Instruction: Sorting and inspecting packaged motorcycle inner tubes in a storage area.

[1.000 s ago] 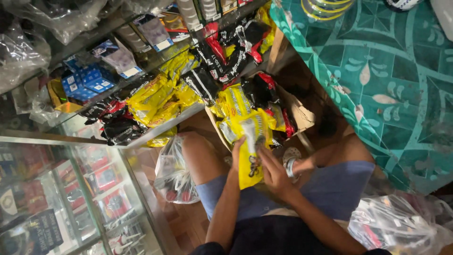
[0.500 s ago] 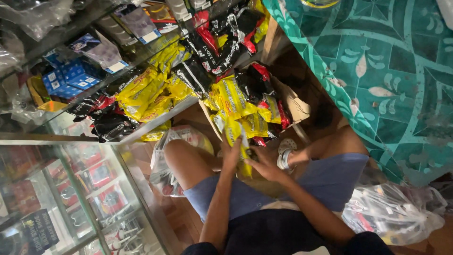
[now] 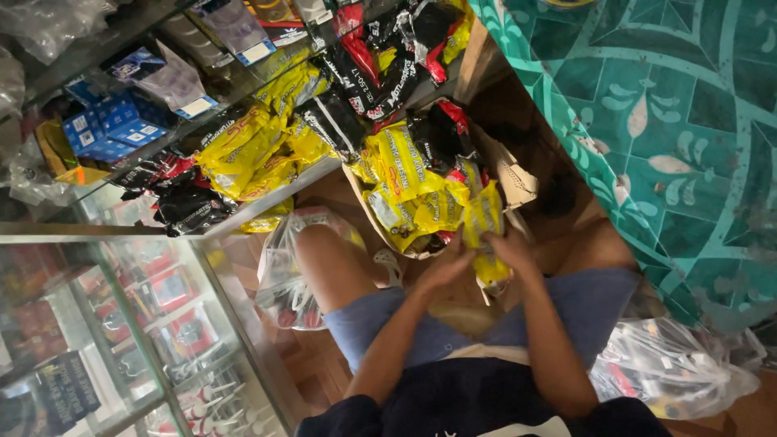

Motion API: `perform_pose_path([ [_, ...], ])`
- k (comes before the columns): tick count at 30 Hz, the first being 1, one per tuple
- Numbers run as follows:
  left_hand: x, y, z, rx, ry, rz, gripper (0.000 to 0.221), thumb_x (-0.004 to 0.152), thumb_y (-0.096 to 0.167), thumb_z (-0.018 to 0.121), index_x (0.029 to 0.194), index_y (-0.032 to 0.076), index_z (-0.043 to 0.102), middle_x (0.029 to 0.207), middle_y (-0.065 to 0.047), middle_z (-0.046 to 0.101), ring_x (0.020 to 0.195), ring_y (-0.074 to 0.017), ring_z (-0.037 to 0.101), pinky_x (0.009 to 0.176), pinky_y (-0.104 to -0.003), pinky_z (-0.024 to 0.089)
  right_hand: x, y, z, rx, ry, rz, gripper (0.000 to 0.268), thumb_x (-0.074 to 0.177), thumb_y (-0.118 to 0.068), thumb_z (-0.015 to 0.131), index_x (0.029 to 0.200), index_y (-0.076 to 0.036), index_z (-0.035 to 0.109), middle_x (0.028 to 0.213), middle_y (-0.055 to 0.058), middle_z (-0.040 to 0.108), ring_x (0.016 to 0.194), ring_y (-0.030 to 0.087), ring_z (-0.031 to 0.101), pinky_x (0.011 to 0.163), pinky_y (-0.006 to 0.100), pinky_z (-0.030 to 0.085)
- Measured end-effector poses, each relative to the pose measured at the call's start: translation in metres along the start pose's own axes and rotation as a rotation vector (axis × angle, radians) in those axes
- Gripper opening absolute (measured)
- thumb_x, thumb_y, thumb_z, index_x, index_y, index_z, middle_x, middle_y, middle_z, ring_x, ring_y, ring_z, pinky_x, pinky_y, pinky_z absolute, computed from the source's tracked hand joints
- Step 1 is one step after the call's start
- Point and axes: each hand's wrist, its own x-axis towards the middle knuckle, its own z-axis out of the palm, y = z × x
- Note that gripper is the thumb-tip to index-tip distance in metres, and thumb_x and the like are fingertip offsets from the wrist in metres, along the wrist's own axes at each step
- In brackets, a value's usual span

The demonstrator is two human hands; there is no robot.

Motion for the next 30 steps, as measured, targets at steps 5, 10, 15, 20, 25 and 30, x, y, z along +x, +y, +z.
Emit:
perform_pose_path([
  [5, -0.016, 0.047, 0.01, 0.68, -0.016, -0.016, 0.077, 0.082, 0.042, 0.07, 0.145, 0.005, 0.049, 0.123, -0.03, 0.065, 0.112, -0.0499, 0.063, 0.095, -0.055, 0.051, 0.052, -0.004, -0.031, -0.145, 0.167, -0.024, 0.055, 0.086, -0.043, 0.073, 0.113, 0.005, 0.075, 0.104, 0.029, 0.077, 0.097, 0.038, 0.078, 0.086, 0.046, 0.059],
  [10, -0.015, 0.036, 0.009, 0.782, -0.11, -0.027, 0.065, 0.085, 0.043, 0.067, 0.136, 0.005, 0.056, 0.116, -0.029, 0.068, 0.106, -0.051, 0.063, 0.095, -0.058, 0.05, 0.117, -0.025, -0.056, -0.201, 0.266, -0.132, 0.068, 0.086, -0.042, 0.076, 0.132, 0.005, 0.056, 0.122, 0.032, 0.065, 0.114, 0.045, 0.065, 0.094, 0.049, 0.052],
  [15, -0.012, 0.031, 0.004, 0.938, -0.094, 0.019, 0.054, 0.085, 0.04, 0.068, 0.125, 0.004, 0.062, 0.117, -0.026, 0.069, 0.109, -0.0499, 0.062, 0.094, -0.06, 0.048, 0.179, -0.013, -0.051, -0.175, 0.411, -0.486, 0.062, 0.09, -0.036, 0.073, 0.134, 0.004, 0.057, 0.126, 0.032, 0.063, 0.118, 0.048, 0.059, 0.097, 0.052, 0.048],
  [20, 0.002, -0.01, -0.003, 0.878, -0.12, 0.026, 0.046, 0.088, 0.034, 0.065, 0.122, 0.004, 0.063, 0.119, -0.027, 0.065, 0.111, -0.0506, 0.059, 0.094, -0.061, 0.048, 0.202, 0.013, -0.018, -0.572, 0.65, -0.374, 0.021, 0.108, -0.034, 0.063, 0.115, -0.015, 0.068, 0.104, 0.018, 0.071, 0.094, 0.041, 0.067, 0.081, 0.053, 0.052],
  [25, -0.003, -0.011, -0.008, 0.871, -0.112, 0.129, 0.048, 0.088, 0.033, 0.061, 0.127, 0.004, 0.063, 0.122, -0.024, 0.066, 0.113, -0.0487, 0.06, 0.096, -0.06, 0.048, 0.205, 0.035, -0.008, -0.394, 0.763, -0.706, 0.022, 0.093, -0.021, 0.072, 0.108, -0.006, 0.066, 0.103, 0.022, 0.069, 0.096, 0.041, 0.065, 0.083, 0.05, 0.052],
  [30, 0.0, -0.02, -0.007, 0.924, -0.127, -0.131, 0.052, 0.095, 0.041, 0.06, 0.132, 0.006, 0.064, 0.131, -0.027, 0.062, 0.121, -0.05, 0.057, 0.103, -0.063, 0.044, 0.154, -0.016, 0.013, -0.477, 0.803, -0.692, 0.035, 0.087, -0.035, 0.079, 0.107, -0.008, 0.068, 0.102, 0.019, 0.068, 0.099, 0.04, 0.065, 0.088, 0.052, 0.052],
])
